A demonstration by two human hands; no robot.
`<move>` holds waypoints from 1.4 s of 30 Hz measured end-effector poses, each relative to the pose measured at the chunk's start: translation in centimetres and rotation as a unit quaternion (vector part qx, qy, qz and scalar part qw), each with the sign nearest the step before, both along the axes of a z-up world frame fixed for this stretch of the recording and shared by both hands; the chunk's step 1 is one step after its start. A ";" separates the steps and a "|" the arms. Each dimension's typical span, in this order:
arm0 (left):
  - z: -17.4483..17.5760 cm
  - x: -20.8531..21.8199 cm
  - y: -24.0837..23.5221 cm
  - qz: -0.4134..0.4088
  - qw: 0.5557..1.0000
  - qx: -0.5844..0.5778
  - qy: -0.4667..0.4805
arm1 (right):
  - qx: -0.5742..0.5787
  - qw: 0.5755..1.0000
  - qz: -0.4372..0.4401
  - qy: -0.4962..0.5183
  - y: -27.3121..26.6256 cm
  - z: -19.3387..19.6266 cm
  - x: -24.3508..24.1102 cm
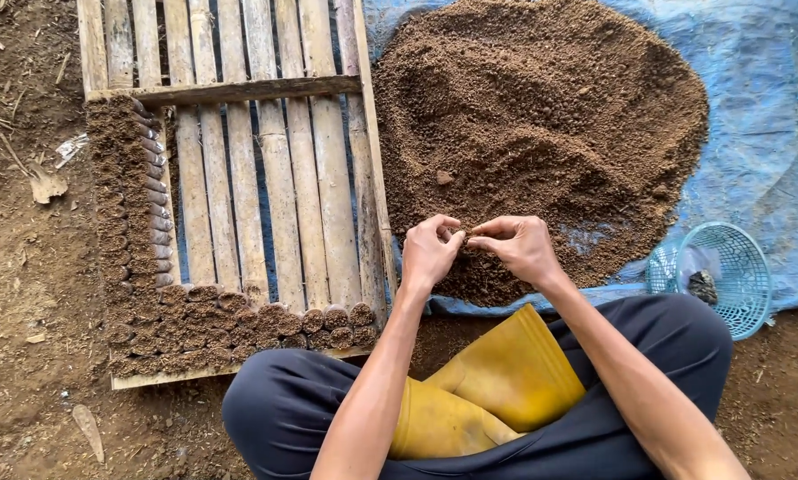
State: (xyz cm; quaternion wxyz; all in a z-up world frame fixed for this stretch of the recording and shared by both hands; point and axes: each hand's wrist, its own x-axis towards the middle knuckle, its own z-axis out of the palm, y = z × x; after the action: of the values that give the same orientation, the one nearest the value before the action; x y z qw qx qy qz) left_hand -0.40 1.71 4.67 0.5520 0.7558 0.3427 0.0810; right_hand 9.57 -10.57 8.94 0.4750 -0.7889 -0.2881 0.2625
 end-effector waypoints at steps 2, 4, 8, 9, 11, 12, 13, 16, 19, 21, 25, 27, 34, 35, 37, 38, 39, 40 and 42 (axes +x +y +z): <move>0.0 0.1 0.0 -0.001 1.000 0.005 0.000 | 0.004 1.000 0.001 0.005 0.1 -0.1 0.3; -0.1 0.1 -0.2 -0.002 1.000 0.007 0.003 | 0.005 1.000 0.001 0.013 0.1 -0.1 0.4; -0.4 0.1 -0.1 -0.006 1.000 0.012 0.002 | -0.003 0.998 0.035 -0.046 0.3 -0.7 1.0; -0.5 0.1 0.0 -0.006 1.000 0.013 0.000 | -0.012 0.997 0.052 -0.059 0.3 -1.2 1.2; -1.0 0.1 0.1 -0.009 1.000 0.020 0.003 | -0.012 0.995 0.071 -0.068 0.2 -1.3 1.4; -1.2 0.0 0.2 -0.012 1.000 0.027 0.006 | -0.012 0.993 0.089 -0.079 0.2 -1.4 1.5; -1.1 0.0 0.2 -0.013 1.000 0.027 0.007 | -0.012 0.993 0.088 -0.078 0.1 -1.1 1.5; -0.9 -0.1 0.2 -0.016 0.999 0.031 0.004 | -0.007 0.993 0.098 -0.062 -0.2 -0.3 1.4; -0.8 0.0 0.1 -0.017 0.999 0.033 0.002 | -0.007 0.994 0.095 -0.055 -0.4 0.0 1.3; -0.9 -0.1 0.1 -0.020 0.999 0.033 -0.001 | 0.005 0.996 0.077 -0.053 -0.2 0.5 1.1; -1.4 -0.1 0.0 -0.020 0.999 0.033 0.003 | 0.006 0.997 0.063 -0.043 -0.1 0.9 1.1; -1.5 -0.1 0.0 -0.023 0.999 0.035 -0.001 | -0.001 0.998 0.059 -0.036 -0.1 1.0 1.1; -1.0 0.0 -0.3 -0.022 0.999 0.029 -0.001 | -0.037 0.997 0.056 -0.023 -0.1 2.1 1.3; -1.1 0.0 -0.3 -0.025 0.999 0.035 -0.002 | -0.038 0.997 0.060 -0.023 0.0 1.6 1.7; -1.0 0.0 -0.3 -0.027 0.999 0.042 -0.002 | -0.039 0.997 0.064 -0.023 0.0 1.6 1.9; -0.8 0.0 -0.4 -0.028 0.999 0.039 -0.005 | -0.040 0.997 0.068 -0.024 -0.1 2.0 1.8; -0.7 0.0 -0.4 -0.029 0.999 0.037 -0.008 | -0.041 0.996 0.071 -0.025 -0.2 2.4 1.7; -0.7 0.0 -0.4 -0.029 0.999 0.037 -0.008 | -0.042 0.996 0.071 -0.025 -0.2 2.3 1.8; -0.9 -0.1 -0.4 -0.030 0.999 0.037 -0.010 | -0.052 0.996 0.071 0.007 -0.3 2.0 2.0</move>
State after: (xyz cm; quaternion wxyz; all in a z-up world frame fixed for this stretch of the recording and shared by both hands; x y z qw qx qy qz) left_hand -0.47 1.34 3.81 0.5289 0.7852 0.3110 0.0841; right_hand 11.55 -10.85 10.90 0.4154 -0.7886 -0.3253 0.3159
